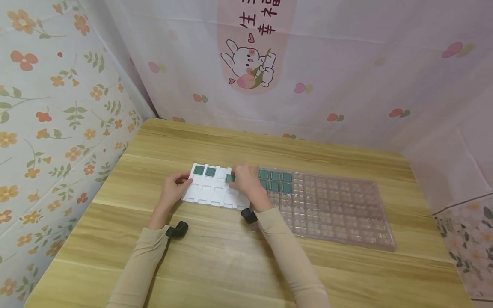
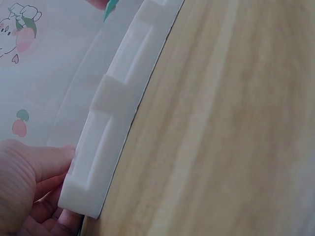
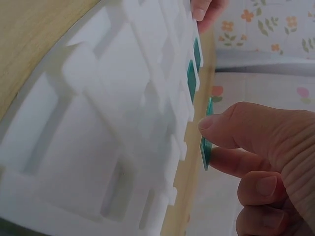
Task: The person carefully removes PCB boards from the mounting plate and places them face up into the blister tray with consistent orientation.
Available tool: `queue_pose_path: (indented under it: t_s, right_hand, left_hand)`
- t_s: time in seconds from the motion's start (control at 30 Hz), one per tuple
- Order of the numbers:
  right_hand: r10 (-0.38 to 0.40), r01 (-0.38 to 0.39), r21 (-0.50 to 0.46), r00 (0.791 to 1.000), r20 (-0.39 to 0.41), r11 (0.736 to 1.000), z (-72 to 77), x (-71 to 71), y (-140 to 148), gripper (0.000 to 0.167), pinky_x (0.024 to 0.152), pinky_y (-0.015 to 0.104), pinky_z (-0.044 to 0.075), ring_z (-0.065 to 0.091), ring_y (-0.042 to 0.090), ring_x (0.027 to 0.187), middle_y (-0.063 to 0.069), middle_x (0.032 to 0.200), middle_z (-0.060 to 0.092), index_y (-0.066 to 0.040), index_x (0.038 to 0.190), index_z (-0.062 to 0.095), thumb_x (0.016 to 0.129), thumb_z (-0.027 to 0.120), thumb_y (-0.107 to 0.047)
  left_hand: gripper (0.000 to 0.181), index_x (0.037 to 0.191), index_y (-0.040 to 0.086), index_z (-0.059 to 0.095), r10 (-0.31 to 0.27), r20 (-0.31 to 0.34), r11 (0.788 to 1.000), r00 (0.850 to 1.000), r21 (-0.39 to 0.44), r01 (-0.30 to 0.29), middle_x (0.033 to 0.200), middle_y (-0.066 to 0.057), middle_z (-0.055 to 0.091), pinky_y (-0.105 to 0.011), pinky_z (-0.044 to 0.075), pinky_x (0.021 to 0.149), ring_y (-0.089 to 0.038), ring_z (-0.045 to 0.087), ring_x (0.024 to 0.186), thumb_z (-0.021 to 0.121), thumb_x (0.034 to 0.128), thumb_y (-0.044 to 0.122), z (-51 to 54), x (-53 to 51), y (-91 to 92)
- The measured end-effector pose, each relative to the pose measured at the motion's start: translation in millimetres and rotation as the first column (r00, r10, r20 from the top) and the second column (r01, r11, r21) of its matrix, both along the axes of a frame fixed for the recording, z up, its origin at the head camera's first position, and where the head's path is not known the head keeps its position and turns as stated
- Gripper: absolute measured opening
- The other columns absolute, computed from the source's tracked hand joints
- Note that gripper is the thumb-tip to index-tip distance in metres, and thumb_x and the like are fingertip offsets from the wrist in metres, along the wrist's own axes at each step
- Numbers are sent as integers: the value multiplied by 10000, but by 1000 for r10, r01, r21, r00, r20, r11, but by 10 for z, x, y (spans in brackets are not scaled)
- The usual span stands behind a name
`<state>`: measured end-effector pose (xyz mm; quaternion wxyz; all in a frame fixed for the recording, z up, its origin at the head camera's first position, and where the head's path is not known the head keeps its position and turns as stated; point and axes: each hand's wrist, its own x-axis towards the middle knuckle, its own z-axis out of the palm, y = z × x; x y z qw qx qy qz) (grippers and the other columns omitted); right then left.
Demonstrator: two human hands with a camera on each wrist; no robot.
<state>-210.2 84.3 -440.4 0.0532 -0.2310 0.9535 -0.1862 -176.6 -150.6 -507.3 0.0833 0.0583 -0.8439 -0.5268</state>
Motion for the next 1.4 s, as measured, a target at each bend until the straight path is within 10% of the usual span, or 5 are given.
queue_pose_path:
  t_s: [0.43, 1.4]
  right_hand:
    - [19, -21, -29, 998, -51, 999, -3, 92, 121, 219, 578, 287, 363, 311, 90, 465, -31, 531, 431, 0, 949, 708, 770, 720, -125]
    - [-42, 43, -68, 999, 15, 997, -33, 269, 504, 233, 424, 198, 264, 307, 73, 434, -27, 501, 428, 45, 986, 679, 786, 687, -75]
  left_hand:
    - [252, 1064, -85, 651, -5, 4, 1000, 1000, 2, 5, 973, -242, 650, -370, 485, 751, -315, 605, 832, 654, 830, 7, 1, 11, 7]
    - [264, 1084, -66, 651, 3, 15, 1000, 1000, 3, -3, 976, -224, 655, -343, 487, 744, -299, 607, 842, 659, 834, 16, -9, 2, 6]
